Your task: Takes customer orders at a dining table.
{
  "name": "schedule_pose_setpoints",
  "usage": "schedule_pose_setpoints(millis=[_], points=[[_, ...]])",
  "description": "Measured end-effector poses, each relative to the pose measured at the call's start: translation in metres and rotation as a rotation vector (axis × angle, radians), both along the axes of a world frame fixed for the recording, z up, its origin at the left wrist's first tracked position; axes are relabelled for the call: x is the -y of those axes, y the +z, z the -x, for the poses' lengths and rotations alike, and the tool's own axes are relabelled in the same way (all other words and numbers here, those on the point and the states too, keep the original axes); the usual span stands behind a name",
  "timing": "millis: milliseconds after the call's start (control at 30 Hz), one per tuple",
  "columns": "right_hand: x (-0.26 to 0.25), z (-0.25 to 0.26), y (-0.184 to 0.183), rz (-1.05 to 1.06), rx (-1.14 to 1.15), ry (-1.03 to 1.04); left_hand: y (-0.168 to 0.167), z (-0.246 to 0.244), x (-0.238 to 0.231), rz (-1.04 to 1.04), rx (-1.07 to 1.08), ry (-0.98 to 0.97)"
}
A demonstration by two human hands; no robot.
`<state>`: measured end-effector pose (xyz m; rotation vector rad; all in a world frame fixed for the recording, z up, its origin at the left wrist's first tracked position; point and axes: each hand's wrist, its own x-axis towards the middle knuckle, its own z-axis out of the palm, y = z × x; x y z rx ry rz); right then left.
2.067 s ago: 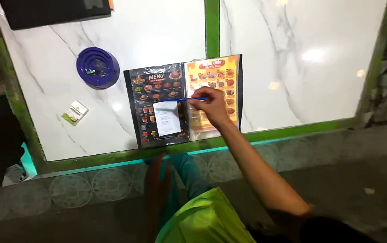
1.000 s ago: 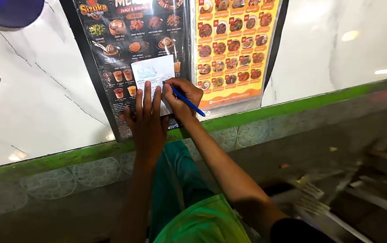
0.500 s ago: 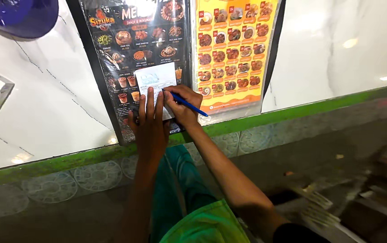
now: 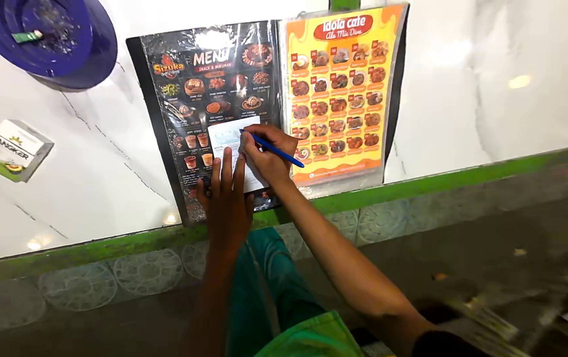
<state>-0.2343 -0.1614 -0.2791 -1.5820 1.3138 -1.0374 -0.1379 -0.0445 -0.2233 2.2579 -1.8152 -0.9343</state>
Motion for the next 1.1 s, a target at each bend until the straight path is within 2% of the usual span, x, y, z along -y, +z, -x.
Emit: schedule_pose_setpoints(millis=[133,267,467,700,800,900,1000,1033,1100], points=[[-0.009,0.002,0.006,0.004,-0.132,0.031,0.001,0.001,-0.001,0.005,0.008,0.000],[-0.010,0.005,0.006,0.007,-0.129,0.077,0.001,0.002,-0.001,-0.016,0.007,0.005],[-0.017,0.004,0.016,-0.058,-0.112,-0.048,0.005,0.001,0.001,-0.031,0.011,-0.002],[-0.021,0.005,0.016,-0.057,-0.216,-0.024,0.004,0.002,0.000,-0.024,0.009,0.004],[-0.017,0.002,0.019,-0.069,-0.177,-0.026,0.007,0.000,0.003,-0.039,0.003,0.004],[-0.007,0.002,0.030,-0.110,0.020,-0.111,0.013,-0.005,0.008,-0.073,-0.041,0.010],[0.012,0.040,0.061,-0.140,0.156,-0.241,0.021,-0.012,0.016,-0.007,-0.123,0.149],[0.019,0.062,0.074,-0.186,0.137,-0.318,0.022,-0.014,0.021,0.079,-0.124,0.255],[0.048,0.111,0.088,-0.239,-0.087,-0.387,0.022,-0.021,0.042,0.205,-0.044,0.491]])
